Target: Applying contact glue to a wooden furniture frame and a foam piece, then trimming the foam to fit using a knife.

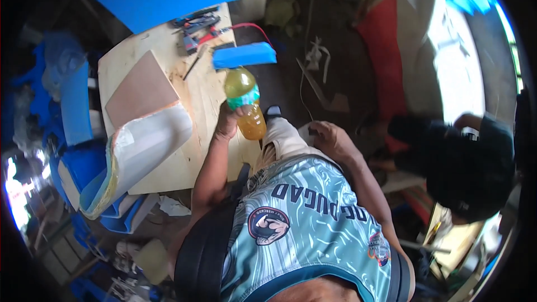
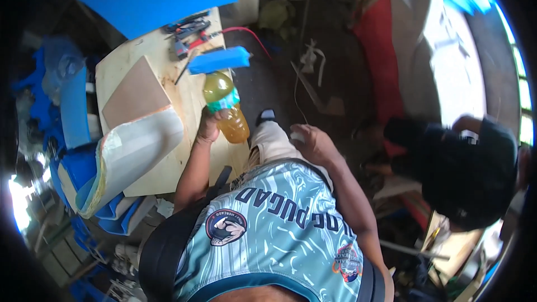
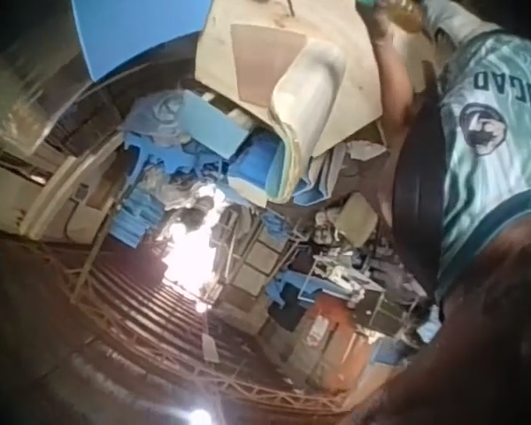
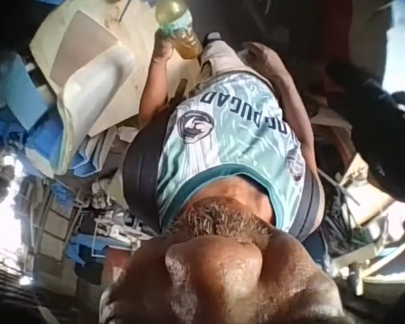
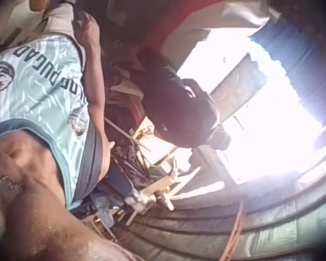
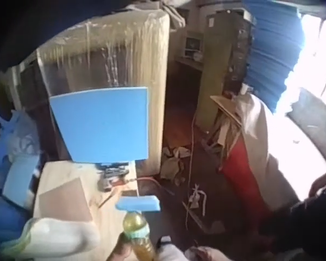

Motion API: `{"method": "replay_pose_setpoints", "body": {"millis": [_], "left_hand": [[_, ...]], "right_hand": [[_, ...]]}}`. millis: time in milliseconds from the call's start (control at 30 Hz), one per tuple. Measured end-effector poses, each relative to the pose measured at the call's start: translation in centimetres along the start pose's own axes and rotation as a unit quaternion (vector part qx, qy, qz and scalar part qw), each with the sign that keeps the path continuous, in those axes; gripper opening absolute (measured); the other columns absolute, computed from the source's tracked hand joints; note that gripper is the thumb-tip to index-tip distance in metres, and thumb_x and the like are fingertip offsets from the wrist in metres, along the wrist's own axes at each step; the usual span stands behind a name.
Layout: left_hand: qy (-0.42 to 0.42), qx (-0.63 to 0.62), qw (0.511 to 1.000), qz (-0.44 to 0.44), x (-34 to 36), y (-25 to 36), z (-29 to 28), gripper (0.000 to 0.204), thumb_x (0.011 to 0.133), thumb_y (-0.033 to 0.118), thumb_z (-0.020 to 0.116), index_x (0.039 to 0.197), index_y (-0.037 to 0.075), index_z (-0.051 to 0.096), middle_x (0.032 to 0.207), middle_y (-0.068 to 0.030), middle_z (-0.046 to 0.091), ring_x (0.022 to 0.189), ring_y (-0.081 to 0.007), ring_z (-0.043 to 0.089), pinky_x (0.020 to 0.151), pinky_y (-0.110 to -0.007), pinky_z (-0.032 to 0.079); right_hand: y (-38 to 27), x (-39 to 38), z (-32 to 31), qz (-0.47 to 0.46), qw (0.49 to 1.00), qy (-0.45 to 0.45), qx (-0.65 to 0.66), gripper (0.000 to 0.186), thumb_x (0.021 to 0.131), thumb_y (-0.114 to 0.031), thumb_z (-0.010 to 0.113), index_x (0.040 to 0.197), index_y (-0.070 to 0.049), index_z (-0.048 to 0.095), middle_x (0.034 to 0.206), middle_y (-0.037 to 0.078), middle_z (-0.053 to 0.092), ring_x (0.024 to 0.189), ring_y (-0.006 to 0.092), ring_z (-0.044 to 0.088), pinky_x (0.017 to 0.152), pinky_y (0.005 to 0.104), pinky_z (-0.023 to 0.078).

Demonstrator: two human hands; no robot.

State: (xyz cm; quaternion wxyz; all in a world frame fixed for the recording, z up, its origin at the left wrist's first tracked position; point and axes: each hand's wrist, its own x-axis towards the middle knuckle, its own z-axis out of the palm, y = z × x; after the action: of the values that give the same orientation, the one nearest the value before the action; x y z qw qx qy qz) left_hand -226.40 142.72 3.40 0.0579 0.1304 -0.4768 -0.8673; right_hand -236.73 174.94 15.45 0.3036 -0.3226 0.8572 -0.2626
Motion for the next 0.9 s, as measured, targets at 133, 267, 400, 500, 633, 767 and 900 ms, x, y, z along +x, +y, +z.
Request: {"method": "replay_pose_setpoints", "body": {"millis": [133,267,400,500,633,767,900], "left_hand": [[-0.001,-0.028,0.999,0.030,3.5,3.9,2.3,0.076,0.076,0.034,0.085,0.135,0.002,0.051,0.118,-0.0037,0.063,0.099,-0.0130,0.062,0.091,-0.029,0.048],[-0.007,-0.106,0.989,0.107,6.7,9.1,4.2,0.088,0.072,0.035,0.087,0.141,0.000,0.044,0.132,-0.0193,0.058,0.122,-0.0363,0.058,0.105,-0.050,0.046],[0.062,-0.081,0.984,0.147,6.7,11.4,3.1,0.094,0.068,0.045,0.088,0.139,0.003,0.045,0.127,-0.0173,0.060,0.116,-0.0313,0.061,0.096,-0.044,0.052],[0.189,0.007,0.959,0.211,5.3,11.3,2.0,0.086,0.069,0.041,0.087,0.136,0.003,0.047,0.123,-0.0117,0.061,0.105,-0.0259,0.063,0.090,-0.041,0.054],[0.409,0.176,0.873,0.197,3.4,10.6,1.6,0.049,0.078,0.025,0.081,0.116,0.003,0.060,0.104,-0.0052,0.067,0.088,-0.0165,0.064,0.082,-0.031,0.051],[0.449,0.284,0.824,0.199,4.3,9.1,2.6,0.050,0.074,0.003,0.082,0.118,0.004,0.058,0.106,-0.0049,0.066,0.095,-0.0171,0.063,0.088,-0.034,0.051],[0.538,0.310,0.767,0.162,6.2,8.2,3.4,0.063,0.068,0.006,0.089,0.119,0.004,0.053,0.106,-0.0066,0.065,0.099,-0.0200,0.063,0.090,-0.038,0.051]], "right_hand": [[-0.3,6.4,-2.4,-0.045,0.999,-0.009,0.020,0.040,0.089,-0.023,0.067,0.122,-0.001,0.063,0.118,0.019,0.066,0.108,0.0367,0.065,0.093,0.0395,0.053],[-0.3,11.1,-5.4,-0.058,0.997,-0.033,0.035,0.041,0.089,-0.023,0.066,0.123,0.000,0.062,0.121,0.020,0.066,0.106,0.0349,0.066,0.091,0.0392,0.054],[3.7,15.6,-6.6,-0.073,0.993,-0.091,0.034,0.044,0.088,-0.024,0.066,0.125,0.000,0.061,0.115,0.020,0.069,0.105,0.0340,0.068,0.090,0.0386,0.054],[5.9,19.8,-8.1,-0.107,0.983,-0.139,0.047,0.042,0.088,-0.022,0.067,0.123,0.000,0.062,0.113,0.020,0.070,0.104,0.0338,0.068,0.090,0.0383,0.055],[4.7,25.1,-10.6,-0.134,0.982,-0.132,0.010,0.039,0.087,-0.020,0.068,0.121,-0.001,0.062,0.111,0.020,0.070,0.106,0.0322,0.068,0.089,0.0384,0.055],[5.5,31.9,-11.5,-0.178,0.965,-0.193,0.027,0.041,0.088,-0.023,0.070,0.124,-0.005,0.062,0.115,0.019,0.069,0.104,0.0315,0.069,0.089,0.0393,0.055],[0.9,35.7,-13.3,-0.218,0.956,-0.195,-0.011,0.042,0.088,-0.023,0.070,0.125,-0.007,0.061,0.116,0.019,0.067,0.106,0.0329,0.067,0.091,0.0399,0.054]]}}
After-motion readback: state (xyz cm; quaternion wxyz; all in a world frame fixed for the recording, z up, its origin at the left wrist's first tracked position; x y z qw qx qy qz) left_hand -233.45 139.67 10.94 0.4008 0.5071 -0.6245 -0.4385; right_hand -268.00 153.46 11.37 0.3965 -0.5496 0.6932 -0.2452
